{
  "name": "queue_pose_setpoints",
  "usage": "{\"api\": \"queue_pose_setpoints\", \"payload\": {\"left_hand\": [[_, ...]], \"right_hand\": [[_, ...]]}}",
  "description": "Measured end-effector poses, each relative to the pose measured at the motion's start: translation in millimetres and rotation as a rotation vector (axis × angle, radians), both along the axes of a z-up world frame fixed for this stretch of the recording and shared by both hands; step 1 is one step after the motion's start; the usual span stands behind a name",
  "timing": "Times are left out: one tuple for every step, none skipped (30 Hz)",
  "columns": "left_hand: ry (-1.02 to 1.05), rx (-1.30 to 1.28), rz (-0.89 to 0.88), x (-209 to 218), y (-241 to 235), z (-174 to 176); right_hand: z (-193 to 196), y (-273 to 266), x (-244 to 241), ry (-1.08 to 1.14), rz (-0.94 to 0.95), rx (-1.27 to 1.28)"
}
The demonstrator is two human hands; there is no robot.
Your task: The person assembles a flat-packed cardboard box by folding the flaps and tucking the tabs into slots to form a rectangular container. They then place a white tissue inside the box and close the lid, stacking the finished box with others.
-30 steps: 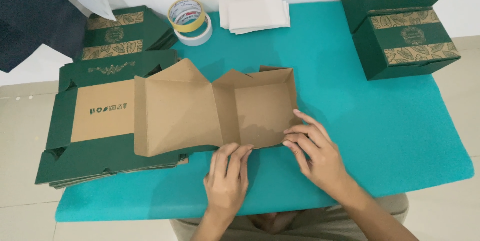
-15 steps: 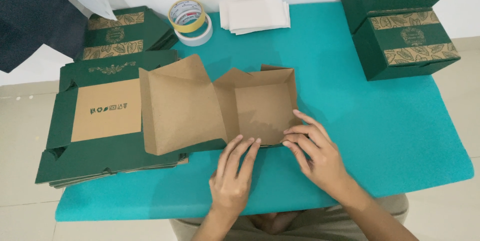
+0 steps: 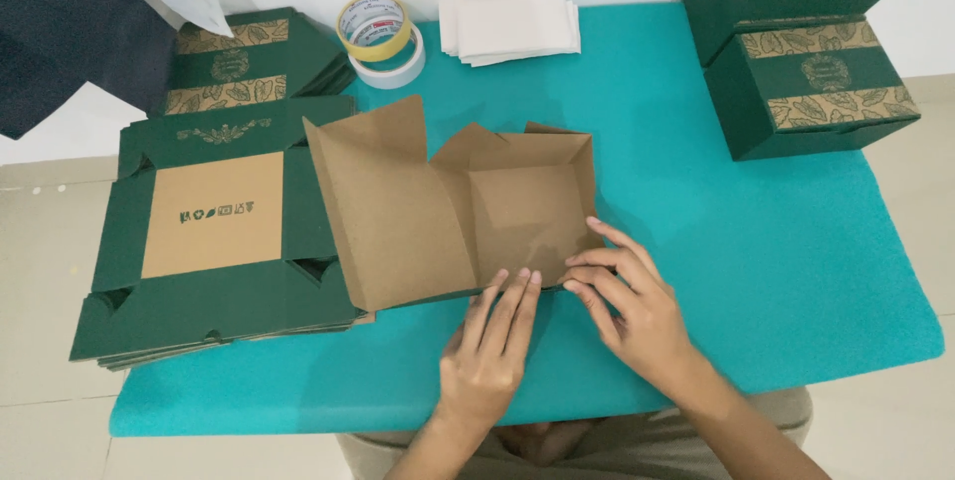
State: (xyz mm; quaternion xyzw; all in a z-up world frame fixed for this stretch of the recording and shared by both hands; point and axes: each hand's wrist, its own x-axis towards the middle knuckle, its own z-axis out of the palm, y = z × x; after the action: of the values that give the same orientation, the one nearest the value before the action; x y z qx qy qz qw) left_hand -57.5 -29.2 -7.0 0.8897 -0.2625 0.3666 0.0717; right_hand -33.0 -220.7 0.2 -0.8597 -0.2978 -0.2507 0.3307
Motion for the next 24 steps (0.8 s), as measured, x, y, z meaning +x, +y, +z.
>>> {"api": "queue_pose_setpoints", "payload": {"left_hand": [[-0.011,0.017,0.013,1,0,4],[-0.022,0.034,0.025,1,-1,8],[-0.022,0.034,0.023,0,-2,3],[-0.014,0.101,0.062,-1,-3,-1],[-0.007,0.168,0.1,-3,-4,-5],[-0.008,0.168,0.101,-6,-7,-1],[-0.012,0.208,0.156,-9,-10,4],[-0.016,0.247,0.209,-11,-13,8],[-0.017,0.247,0.207,-13,-15,8],[0.001,0.259,0.242,-15,-18,8],[0.019,0.27,0.278,-17,-21,8],[0.019,0.27,0.275,-16,-21,4],[0.049,0.232,0.246,-15,-21,0],[0.08,0.193,0.22,-14,-21,-5],[0.08,0.192,0.219,-14,-19,-6],[0.092,0.205,0.191,-12,-17,-7],[0.104,0.218,0.163,-10,-15,-7],[0.098,0.215,0.161,-10,-14,-7],[0.097,0.195,0.152,-9,-14,-7],[0.099,0.177,0.143,-9,-14,-7],[0.096,0.175,0.141,-9,-14,-7],[0.103,0.182,0.135,-9,-13,-7],[0.109,0.189,0.128,-9,-12,-7],[0.107,0.188,0.127,-9,-11,-7]], "right_hand": [[0,0,0,0.002,0.003,-0.004],[0,0,0,0.004,0.005,-0.008],[1,0,0,0.005,0.004,-0.008],[2,0,0,-0.018,-0.002,-0.008],[3,1,1,-0.041,-0.008,-0.008],[3,1,0,-0.042,-0.007,-0.007],[2,1,0,-0.04,-0.023,-0.005],[2,1,-1,-0.039,-0.041,-0.004],[1,2,0,-0.04,-0.043,-0.004],[1,2,-1,-0.048,-0.058,-0.003],[0,2,-1,-0.056,-0.073,-0.002],[0,2,-1,-0.056,-0.076,-0.002],[0,3,-2,-0.049,-0.09,-0.015],[0,3,-3,-0.043,-0.103,-0.029],[0,2,-4,-0.043,-0.103,-0.03],[0,2,-3,-0.049,-0.116,-0.039],[1,1,-3,-0.055,-0.129,-0.048],[5,-2,1,-0.061,-0.131,-0.05],[9,-5,5,-0.039,-0.154,-0.036],[13,-7,8,-0.015,-0.177,-0.021],[22,-11,19,-0.018,-0.179,-0.022],[29,-14,29,0.081,-0.18,0.032],[36,-18,39,0.179,-0.18,0.086],[28,-26,57,0.178,-0.181,0.085]]}}
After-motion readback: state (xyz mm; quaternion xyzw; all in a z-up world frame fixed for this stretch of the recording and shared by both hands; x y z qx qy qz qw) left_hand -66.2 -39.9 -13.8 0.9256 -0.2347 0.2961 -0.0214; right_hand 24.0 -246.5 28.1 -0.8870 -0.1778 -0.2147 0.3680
